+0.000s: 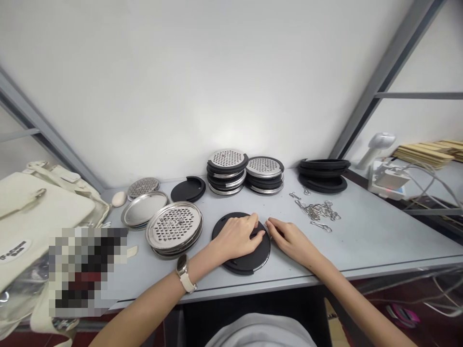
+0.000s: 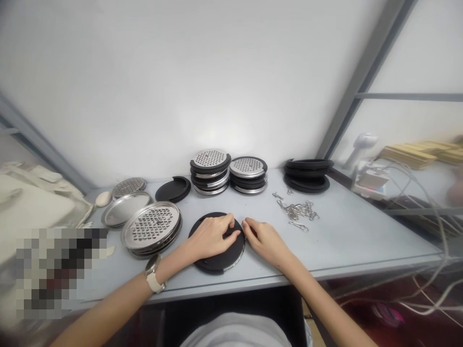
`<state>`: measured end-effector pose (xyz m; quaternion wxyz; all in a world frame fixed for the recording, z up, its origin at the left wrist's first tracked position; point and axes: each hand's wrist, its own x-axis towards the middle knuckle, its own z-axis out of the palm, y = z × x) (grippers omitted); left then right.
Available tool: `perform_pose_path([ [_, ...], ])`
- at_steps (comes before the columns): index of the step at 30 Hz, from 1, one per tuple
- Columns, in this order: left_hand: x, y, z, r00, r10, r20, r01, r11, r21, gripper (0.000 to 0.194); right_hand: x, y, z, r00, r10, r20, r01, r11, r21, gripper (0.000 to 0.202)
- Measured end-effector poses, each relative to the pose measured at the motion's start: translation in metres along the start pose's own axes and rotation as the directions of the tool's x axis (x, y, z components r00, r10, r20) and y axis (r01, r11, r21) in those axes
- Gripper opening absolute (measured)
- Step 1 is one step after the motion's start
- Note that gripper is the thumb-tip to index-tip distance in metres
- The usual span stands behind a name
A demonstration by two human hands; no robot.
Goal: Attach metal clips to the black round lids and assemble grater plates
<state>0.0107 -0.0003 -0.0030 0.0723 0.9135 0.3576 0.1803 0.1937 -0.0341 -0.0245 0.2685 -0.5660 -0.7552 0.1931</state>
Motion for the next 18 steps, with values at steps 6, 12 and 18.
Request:
perform_pose_path([
  [6,-0.0005,0.0020,-0.0006,1.000,-0.001,0.025,0.001,1.000,-0.008,0.014,0.0009,0.0026,0.0015,1.000,-0.009,0.007,0.010,0.999,-0.043,0.030],
  [12,-0.0002,0.0002,0.0008,0.999,-0.010,0.033,0.011,1.000,-0.017,0.013,0.0029,-0.0011,0.0033,1.000,-0.010,0.019,0.012,0.994,-0.107,0.030],
  [18,-0.0015,0.0001,0.0010,1.000,-0.003,0.031,0.004,1.000,-0.008,0.013,0.0035,-0.0008,0.0036,1.000,-0.003,0.026,0.005,0.995,-0.105,0.032],
])
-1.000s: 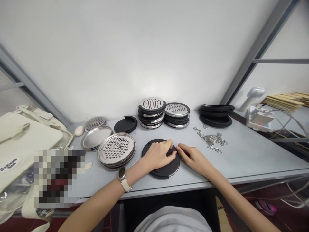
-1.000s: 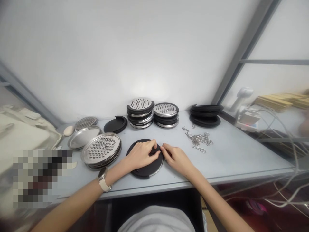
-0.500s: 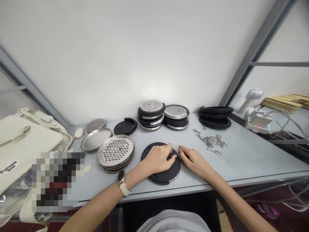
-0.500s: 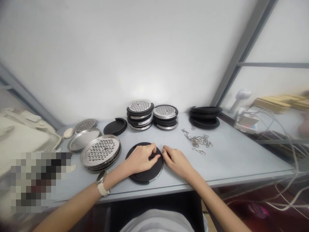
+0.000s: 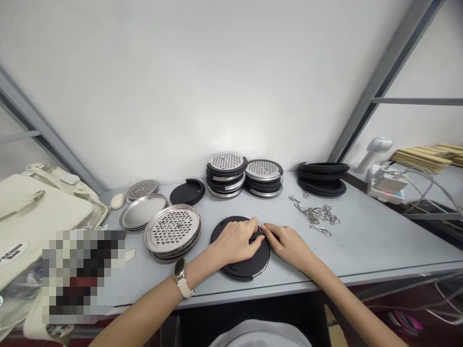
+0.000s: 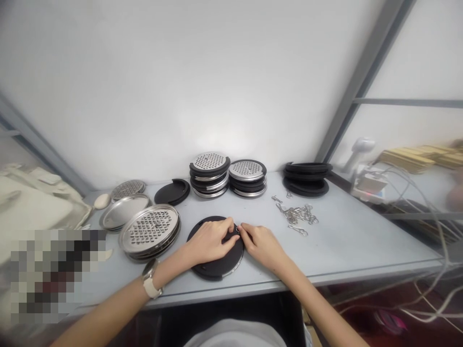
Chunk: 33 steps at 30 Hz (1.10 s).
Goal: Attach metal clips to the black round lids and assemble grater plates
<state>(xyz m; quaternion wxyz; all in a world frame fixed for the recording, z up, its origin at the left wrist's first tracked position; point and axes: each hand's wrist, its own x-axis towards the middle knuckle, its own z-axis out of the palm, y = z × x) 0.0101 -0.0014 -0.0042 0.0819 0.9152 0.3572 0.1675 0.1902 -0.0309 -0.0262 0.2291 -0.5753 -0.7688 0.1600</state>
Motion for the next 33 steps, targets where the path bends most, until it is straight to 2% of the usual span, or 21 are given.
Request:
perform_pose_path([
  [10,0.0000,0.0045,-0.0026,0.999,0.013,0.050,-0.016,0.999,0.040,0.022,-0.0010,0.0016,-0.0025,1.000,-0.011,0.022,0.010,1.000,0.018,0.037],
  [15,0.0000,0.0041,-0.0029,0.998,0.048,0.047,-0.047,0.999,-0.009,0.024,-0.0032,0.0026,-0.0014,0.999,-0.032,0.031,0.031,0.998,0.046,0.036],
  [25,0.0002,0.0024,-0.0023,0.998,0.048,0.042,-0.047,0.998,-0.032,0.027,-0.0032,0.0022,-0.0027,0.998,-0.033,0.044,0.035,0.999,-0.028,0.029],
  [33,0.0004,0.0024,-0.0042,0.998,0.041,0.052,-0.039,0.998,-0.041,0.025,-0.0029,0.0014,-0.0026,0.999,-0.033,0.032,0.033,0.999,-0.017,0.031],
])
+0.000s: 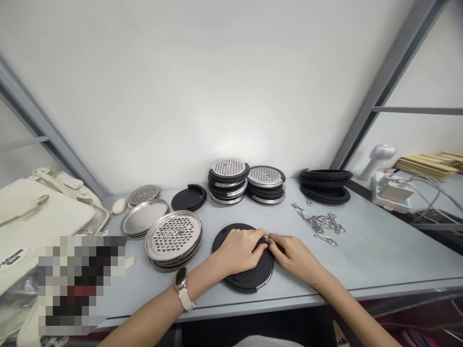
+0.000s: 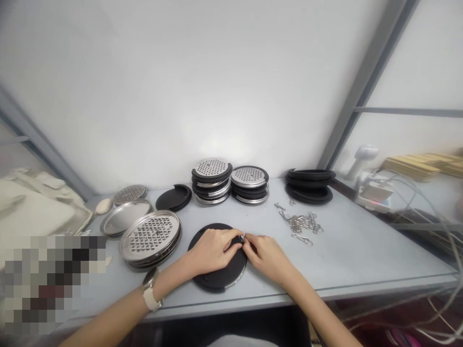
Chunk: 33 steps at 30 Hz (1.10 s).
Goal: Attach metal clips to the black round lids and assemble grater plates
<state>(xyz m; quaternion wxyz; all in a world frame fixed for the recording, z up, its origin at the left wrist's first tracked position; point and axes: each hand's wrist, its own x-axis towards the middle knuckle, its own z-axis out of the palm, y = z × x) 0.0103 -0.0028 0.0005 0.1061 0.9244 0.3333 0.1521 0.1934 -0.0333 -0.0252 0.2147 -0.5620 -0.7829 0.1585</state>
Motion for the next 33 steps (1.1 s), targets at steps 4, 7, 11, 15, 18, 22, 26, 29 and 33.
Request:
perform_pose_path([
  [4,-0.0004,-0.0004,0.0009,1.000,0.021,-0.007,-0.021,1.000,-0.005,0.026,-0.0003,0.0009,0.0009,1.000,0.010,-0.014,-0.010,1.000,0.006,0.035],
  [7,-0.0004,-0.0005,0.0013,1.000,0.029,-0.005,-0.029,1.000,0.000,0.027,-0.0001,0.0011,0.0013,1.000,0.019,-0.015,-0.019,1.000,0.014,0.037],
  [11,0.0003,-0.0004,0.0016,1.000,0.016,0.005,-0.016,1.000,0.005,0.027,0.0002,0.0004,0.0017,1.000,0.019,-0.020,-0.018,1.000,0.024,0.036],
  [15,0.0009,-0.0008,0.0020,1.000,0.007,0.003,-0.007,1.000,-0.001,0.030,-0.0003,-0.0005,0.0017,1.000,0.008,-0.024,-0.008,1.000,0.004,0.031],
  [18,0.0010,-0.0012,0.0017,1.000,0.014,-0.003,-0.014,1.000,-0.001,0.031,-0.0007,-0.0006,0.0010,1.000,0.001,-0.016,-0.001,1.000,-0.009,0.029],
  [22,0.0010,-0.0011,0.0008,1.000,0.007,0.008,-0.007,1.000,0.015,0.030,-0.0009,0.0002,0.0006,1.000,-0.006,-0.016,0.006,1.000,-0.015,0.028],
  [26,0.0012,-0.0013,0.0010,1.000,0.014,-0.001,-0.014,1.000,0.013,0.031,-0.0010,0.0008,0.0007,1.000,-0.008,-0.018,0.007,1.000,-0.017,0.030],
  [29,0.0017,-0.0020,0.0017,1.000,0.015,-0.013,-0.015,1.000,0.014,0.031,-0.0011,0.0011,0.0006,1.000,-0.015,-0.011,0.014,1.000,-0.024,0.031],
  [33,0.0018,-0.0020,0.0018,1.000,0.024,-0.015,-0.023,1.000,0.020,0.030,-0.0008,0.0010,0.0004,1.000,-0.013,-0.011,0.013,0.999,-0.033,0.033],
])
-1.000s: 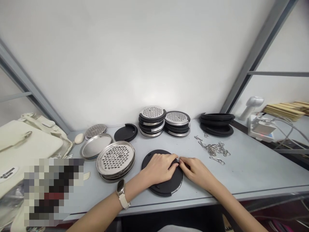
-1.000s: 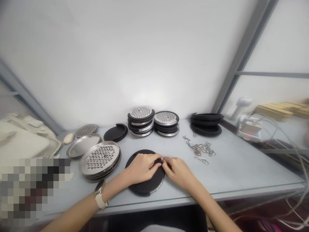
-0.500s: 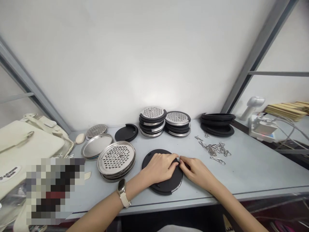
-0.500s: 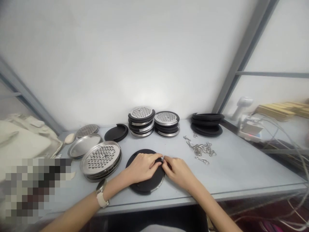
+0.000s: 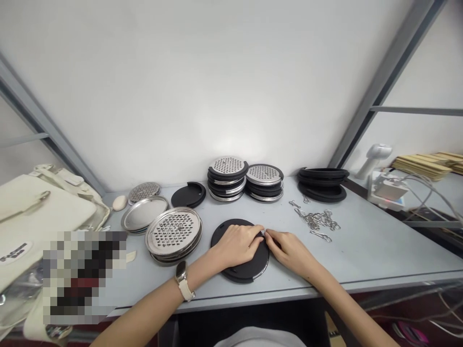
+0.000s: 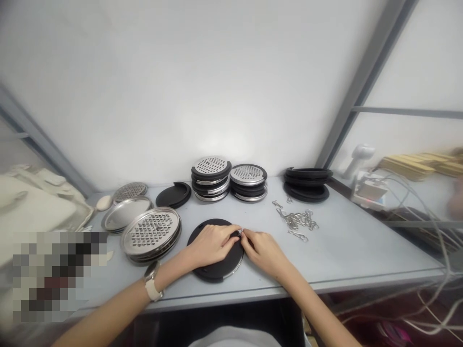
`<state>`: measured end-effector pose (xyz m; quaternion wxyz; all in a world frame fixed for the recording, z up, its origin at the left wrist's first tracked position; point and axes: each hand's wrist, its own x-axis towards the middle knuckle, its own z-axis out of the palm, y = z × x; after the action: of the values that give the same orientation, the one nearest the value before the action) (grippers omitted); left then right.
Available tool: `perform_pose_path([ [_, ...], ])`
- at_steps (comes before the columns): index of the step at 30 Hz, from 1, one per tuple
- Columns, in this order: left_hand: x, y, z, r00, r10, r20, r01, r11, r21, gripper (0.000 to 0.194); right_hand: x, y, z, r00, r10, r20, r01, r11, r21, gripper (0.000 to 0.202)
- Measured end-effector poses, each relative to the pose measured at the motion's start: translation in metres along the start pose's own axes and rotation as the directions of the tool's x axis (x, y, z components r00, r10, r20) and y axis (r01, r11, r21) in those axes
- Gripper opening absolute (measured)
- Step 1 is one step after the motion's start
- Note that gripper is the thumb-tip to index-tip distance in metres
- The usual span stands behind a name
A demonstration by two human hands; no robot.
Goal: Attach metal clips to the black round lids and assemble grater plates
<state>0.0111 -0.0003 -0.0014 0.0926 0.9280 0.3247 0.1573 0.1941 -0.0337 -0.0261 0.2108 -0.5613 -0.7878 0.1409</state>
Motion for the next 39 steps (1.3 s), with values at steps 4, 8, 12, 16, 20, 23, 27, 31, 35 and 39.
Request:
perform_pose_path([
  [4,-0.0002,0.0003,-0.0005,1.000,0.005,-0.002,-0.005,1.000,0.000,0.031,0.0003,-0.0003,-0.0002,1.000,-0.006,0.009,0.006,1.000,-0.018,0.030],
  [8,-0.0002,0.0004,-0.0011,1.000,0.014,-0.001,-0.014,1.000,0.000,0.031,0.0001,0.0004,0.0002,1.000,-0.002,0.010,0.002,1.000,-0.017,0.029],
  [12,0.0003,-0.0002,-0.0011,1.000,0.015,0.008,-0.015,1.000,0.001,0.031,0.0000,0.0009,0.0008,1.000,0.001,0.009,-0.001,1.000,-0.023,0.030],
  [16,0.0011,-0.0019,0.0008,1.000,0.015,0.007,-0.015,1.000,-0.010,0.031,0.0010,0.0002,0.0012,1.000,0.006,0.005,-0.006,1.000,-0.020,0.029],
  [20,0.0015,-0.0032,0.0028,1.000,0.016,0.006,-0.016,1.000,-0.012,0.031,0.0010,0.0003,0.0018,1.000,0.002,-0.001,-0.002,1.000,-0.024,0.028],
  [23,0.0014,-0.0036,0.0038,1.000,0.016,0.003,-0.016,1.000,-0.009,0.031,0.0006,0.0015,0.0025,1.000,-0.001,-0.006,0.001,1.000,-0.029,0.028],
  [27,0.0013,-0.0042,0.0050,1.000,0.009,0.003,-0.009,1.000,-0.008,0.032,0.0009,0.0023,0.0029,1.000,-0.005,-0.005,0.005,1.000,-0.025,0.028],
  [31,0.0013,-0.0044,0.0059,1.000,0.009,-0.001,-0.009,1.000,-0.011,0.033,0.0013,0.0008,0.0025,1.000,-0.005,-0.002,0.005,1.000,-0.023,0.028],
  [35,0.0009,-0.0038,0.0048,1.000,0.014,-0.007,-0.014,1.000,-0.022,0.033,0.0005,0.0000,0.0022,1.000,-0.006,-0.004,0.006,1.000,-0.022,0.028],
  [39,0.0005,-0.0020,0.0027,1.000,-0.014,-0.023,0.013,0.999,-0.043,0.032,0.0003,0.0009,0.0028,1.000,-0.009,-0.005,0.009,1.000,-0.010,0.028],
])
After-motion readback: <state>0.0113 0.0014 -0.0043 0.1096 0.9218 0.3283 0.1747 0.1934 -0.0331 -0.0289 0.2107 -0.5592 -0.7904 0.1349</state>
